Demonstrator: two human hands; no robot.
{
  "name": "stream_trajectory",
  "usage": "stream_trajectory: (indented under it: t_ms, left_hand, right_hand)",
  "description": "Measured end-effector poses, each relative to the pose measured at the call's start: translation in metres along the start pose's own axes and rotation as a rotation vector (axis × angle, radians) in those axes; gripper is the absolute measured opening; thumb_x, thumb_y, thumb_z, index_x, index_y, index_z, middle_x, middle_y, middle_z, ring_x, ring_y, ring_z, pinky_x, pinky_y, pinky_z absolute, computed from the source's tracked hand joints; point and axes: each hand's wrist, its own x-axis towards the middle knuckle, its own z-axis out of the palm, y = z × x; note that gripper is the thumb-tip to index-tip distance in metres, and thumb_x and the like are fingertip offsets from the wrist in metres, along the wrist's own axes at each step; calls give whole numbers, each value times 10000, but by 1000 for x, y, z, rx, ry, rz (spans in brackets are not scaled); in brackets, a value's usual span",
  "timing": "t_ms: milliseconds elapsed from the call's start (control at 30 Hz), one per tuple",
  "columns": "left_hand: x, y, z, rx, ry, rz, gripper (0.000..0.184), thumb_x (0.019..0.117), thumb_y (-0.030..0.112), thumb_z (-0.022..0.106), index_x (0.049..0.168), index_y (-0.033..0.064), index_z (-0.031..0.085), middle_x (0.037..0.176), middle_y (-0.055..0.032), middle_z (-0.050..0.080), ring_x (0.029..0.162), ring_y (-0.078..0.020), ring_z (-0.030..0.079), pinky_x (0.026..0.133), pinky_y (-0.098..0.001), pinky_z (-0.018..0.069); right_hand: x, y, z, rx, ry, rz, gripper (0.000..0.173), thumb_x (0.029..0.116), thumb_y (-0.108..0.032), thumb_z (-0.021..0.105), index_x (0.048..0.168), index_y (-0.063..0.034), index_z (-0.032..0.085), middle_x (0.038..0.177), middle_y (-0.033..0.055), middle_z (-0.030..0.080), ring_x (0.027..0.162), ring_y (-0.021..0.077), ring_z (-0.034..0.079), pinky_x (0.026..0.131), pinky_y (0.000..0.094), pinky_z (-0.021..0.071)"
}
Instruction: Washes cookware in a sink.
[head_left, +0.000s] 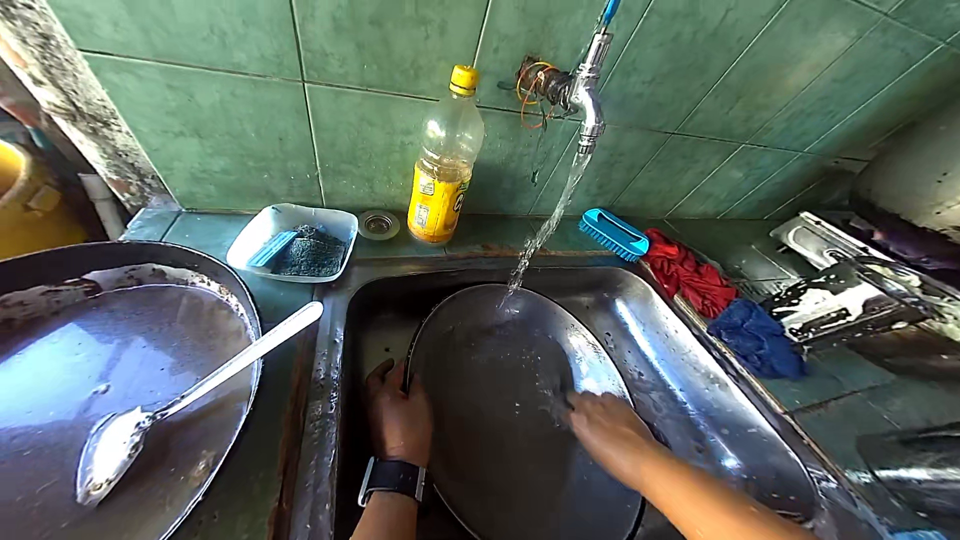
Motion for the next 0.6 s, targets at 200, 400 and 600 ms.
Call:
stream_trajectory:
  t_ms: [200, 400, 600]
  left_hand:
    - [-6, -5, 3, -9, -12, -30, 342, 974, 98, 660, 1305, 12, 681, 1412, -254, 564, 1314, -394, 532, 1108, -508, 419]
    - [-1, -6, 4, 17, -56, -46, 362, 1008, 134, 627, 1341, -5, 647, 1391, -259, 582, 1288, -379, 563, 1103, -486, 434]
    - [-7, -3, 9, -128, -105, -39, 393, 1010, 125, 623, 1346, -79, 607, 1403, -324, 537, 1303, -409, 538, 1116, -488, 423]
  right_hand:
    - [46, 0, -14, 114, 261, 151, 374, 1034, 4, 425, 1374, 39, 577, 1452, 297, 507, 1340, 478, 503, 1096, 603, 413]
    - [114, -88, -51, 626, 555, 162, 388, 1048, -55, 443, 1414, 15, 551, 1480, 258, 506, 1361, 397, 521, 1117, 508, 441]
    - [-56, -137, -111, 718, 371, -115, 329, 1021, 2, 521, 1326, 96, 598, 1390, 282, 585, 1286, 381, 579, 1098, 430, 437]
